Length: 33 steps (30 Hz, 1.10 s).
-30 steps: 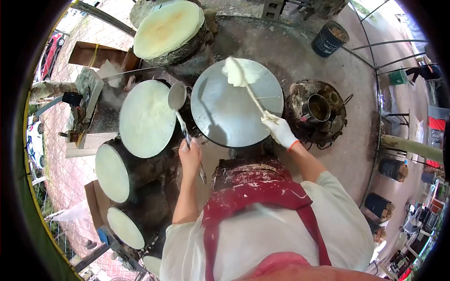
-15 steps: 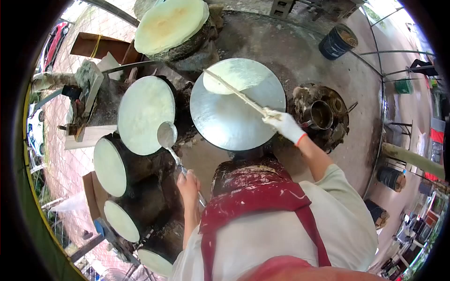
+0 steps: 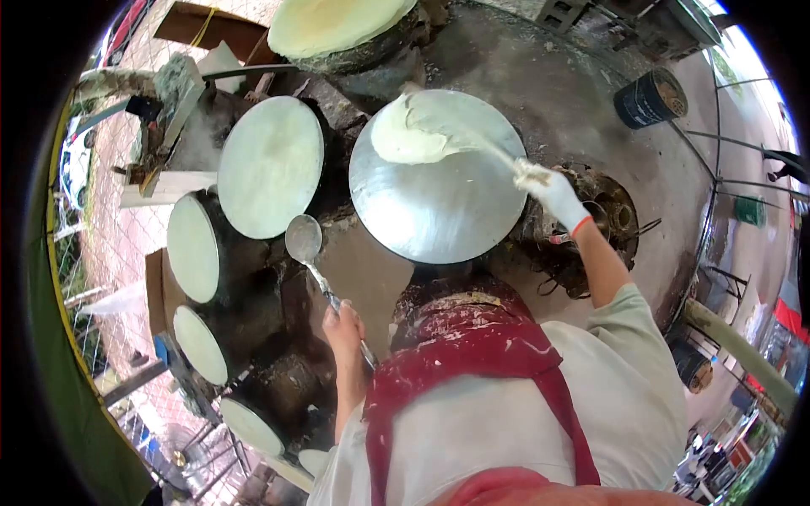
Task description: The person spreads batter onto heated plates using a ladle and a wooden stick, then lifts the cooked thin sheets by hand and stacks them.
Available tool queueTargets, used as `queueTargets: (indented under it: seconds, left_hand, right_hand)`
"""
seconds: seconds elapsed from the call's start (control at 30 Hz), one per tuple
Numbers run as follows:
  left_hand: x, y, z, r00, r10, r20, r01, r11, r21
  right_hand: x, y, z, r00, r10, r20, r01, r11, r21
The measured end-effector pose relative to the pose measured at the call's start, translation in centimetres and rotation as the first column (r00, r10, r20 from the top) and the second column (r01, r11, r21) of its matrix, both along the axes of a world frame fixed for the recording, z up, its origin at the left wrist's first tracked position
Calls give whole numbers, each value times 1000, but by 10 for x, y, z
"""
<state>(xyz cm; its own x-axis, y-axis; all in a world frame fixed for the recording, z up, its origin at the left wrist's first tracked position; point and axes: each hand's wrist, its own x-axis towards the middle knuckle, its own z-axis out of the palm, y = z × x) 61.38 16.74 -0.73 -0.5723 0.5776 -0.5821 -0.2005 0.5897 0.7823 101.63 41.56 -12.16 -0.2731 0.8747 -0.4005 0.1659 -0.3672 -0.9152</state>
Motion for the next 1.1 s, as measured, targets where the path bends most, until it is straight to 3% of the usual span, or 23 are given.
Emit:
queueTargets:
  seconds: [0.07, 0.13, 0.17, 0.27, 0.33, 0.4, 0.47, 0.53, 0.67, 0.73, 0.77, 0.8, 0.83, 0.87, 0.9, 1.0, 1.03, 1.1]
  left_hand:
    - [5, -4, 0, 1000, 22, -13, -22, 1000, -10]
    - [9, -9, -4, 999, 48, -12, -48, 998, -28]
    - [12, -13, -5, 998, 62, -7, -62, 997, -36]
    - [16, -15, -3, 996, 91, -5, -91, 995, -46]
    - [20, -14, 1, 996, 93, -17, -94, 993, -66]
    - [20, -15, 0, 994, 110, -2, -109, 992, -65]
    - [20, -19, -7, 994, 111, -7, -112, 992, -62]
    - [20, -26, -13, 994, 106, -41, -109, 991, -76]
    - [24, -36, -12, 994, 48, -100, -58, 994, -95]
    - [19, -36, -11, 982, -27, -184, 5, 993, -117]
    - [16, -32, -14, 979, -27, -203, 2, 993, -121]
    - [11, -25, -18, 975, -27, -222, -1, 992, -128]
    - [3, -16, -23, 970, -31, -242, -1, 991, -132]
    - [-15, -16, -48, 915, -137, -380, 91, 986, -137]
    - [-34, -14, -74, 828, -238, -508, 182, 971, -158]
    - [-45, 24, -85, 715, -362, -598, 262, 932, -250]
    - [-42, 38, -78, 656, -397, -642, 304, 917, -256]
    - [-39, 61, -73, 546, -470, -694, 374, 878, -300]
  right_hand:
    - [-9, 14, 26, 988, 156, 15, -155, 986, -57]
    - [-31, 8, 23, 962, 272, 15, -252, 910, -330]
    - [-36, 3, 15, 956, 288, -62, -294, 915, -277]
    - [-30, 3, 30, 926, 375, 27, -351, 887, -302]
    - [-12, 26, 43, 884, 440, 161, -444, 896, -10]
    - [-3, 55, 20, 965, 260, 27, -260, 965, -4]
    - [-13, 72, 11, 930, 365, -34, -366, 929, -57]
    - [-29, 61, 11, 856, 517, -16, -494, 808, -322]
    - [-8, 39, 13, 860, 482, -170, -511, 806, -298]
    - [5, 63, 11, 796, 605, -16, -604, 794, -75]
    - [5, 79, 11, 824, 565, -46, -565, 811, -152]
    - [-5, 86, 7, 893, 445, -67, -449, 889, -86]
    - [-18, 92, 19, 867, 495, 60, -494, 869, -37]
    - [-28, 99, 29, 828, 527, 189, -539, 843, 11]
    - [-27, 103, -4, 759, 627, 176, -645, 762, 65]
    - [-32, 79, 27, 662, 745, 84, -668, 637, -385]
    - [-20, 70, 23, 730, 684, 4, -638, 683, -355]
    - [5, 81, 19, 718, 693, 58, -684, 719, -123]
